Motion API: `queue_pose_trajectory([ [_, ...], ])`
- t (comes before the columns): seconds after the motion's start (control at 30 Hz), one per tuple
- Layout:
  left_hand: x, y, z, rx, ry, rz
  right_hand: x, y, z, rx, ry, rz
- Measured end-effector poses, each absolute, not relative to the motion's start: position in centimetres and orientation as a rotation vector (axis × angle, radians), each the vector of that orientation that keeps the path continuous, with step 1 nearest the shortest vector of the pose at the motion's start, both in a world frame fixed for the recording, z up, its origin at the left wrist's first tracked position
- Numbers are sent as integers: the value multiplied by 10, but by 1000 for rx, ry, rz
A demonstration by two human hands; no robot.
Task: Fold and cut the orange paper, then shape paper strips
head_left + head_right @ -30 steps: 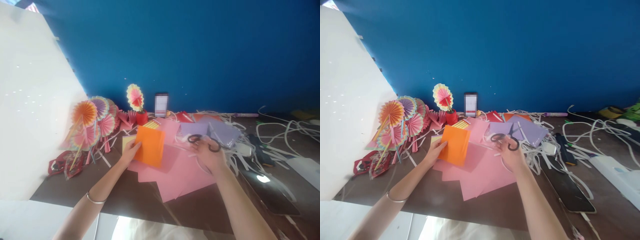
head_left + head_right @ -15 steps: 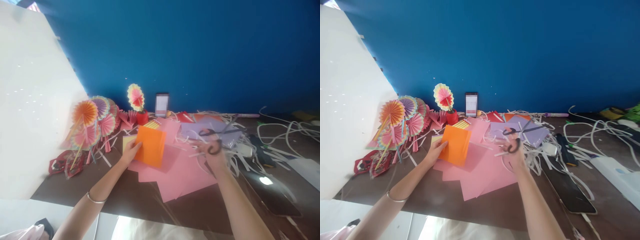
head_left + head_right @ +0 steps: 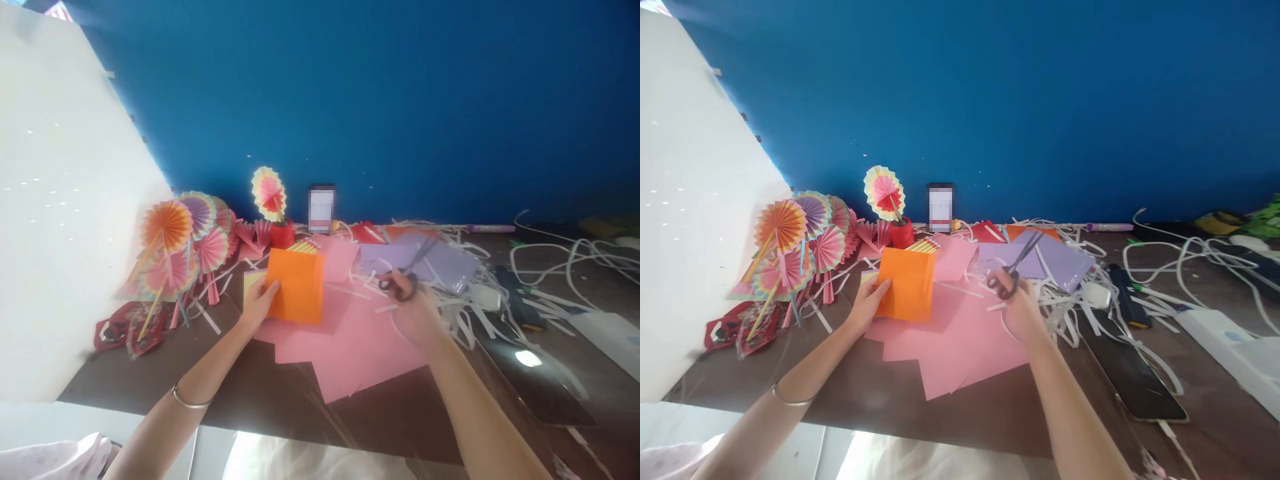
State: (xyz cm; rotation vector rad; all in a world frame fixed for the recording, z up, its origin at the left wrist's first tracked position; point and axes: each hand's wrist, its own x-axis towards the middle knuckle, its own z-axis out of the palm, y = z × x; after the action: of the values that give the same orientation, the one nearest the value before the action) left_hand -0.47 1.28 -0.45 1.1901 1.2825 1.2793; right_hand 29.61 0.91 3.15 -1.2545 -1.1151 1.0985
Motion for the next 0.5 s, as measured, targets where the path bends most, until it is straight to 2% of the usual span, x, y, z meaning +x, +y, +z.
queue_pose_trajectory([
  [0.23, -2, 4, 5, 1264, 1455, 1456, 265, -8, 40, -1246, -1418, 1436],
  [0.5, 1, 1, 7, 1233, 1582, 1618, 246, -22, 35, -1236, -1589, 1665],
])
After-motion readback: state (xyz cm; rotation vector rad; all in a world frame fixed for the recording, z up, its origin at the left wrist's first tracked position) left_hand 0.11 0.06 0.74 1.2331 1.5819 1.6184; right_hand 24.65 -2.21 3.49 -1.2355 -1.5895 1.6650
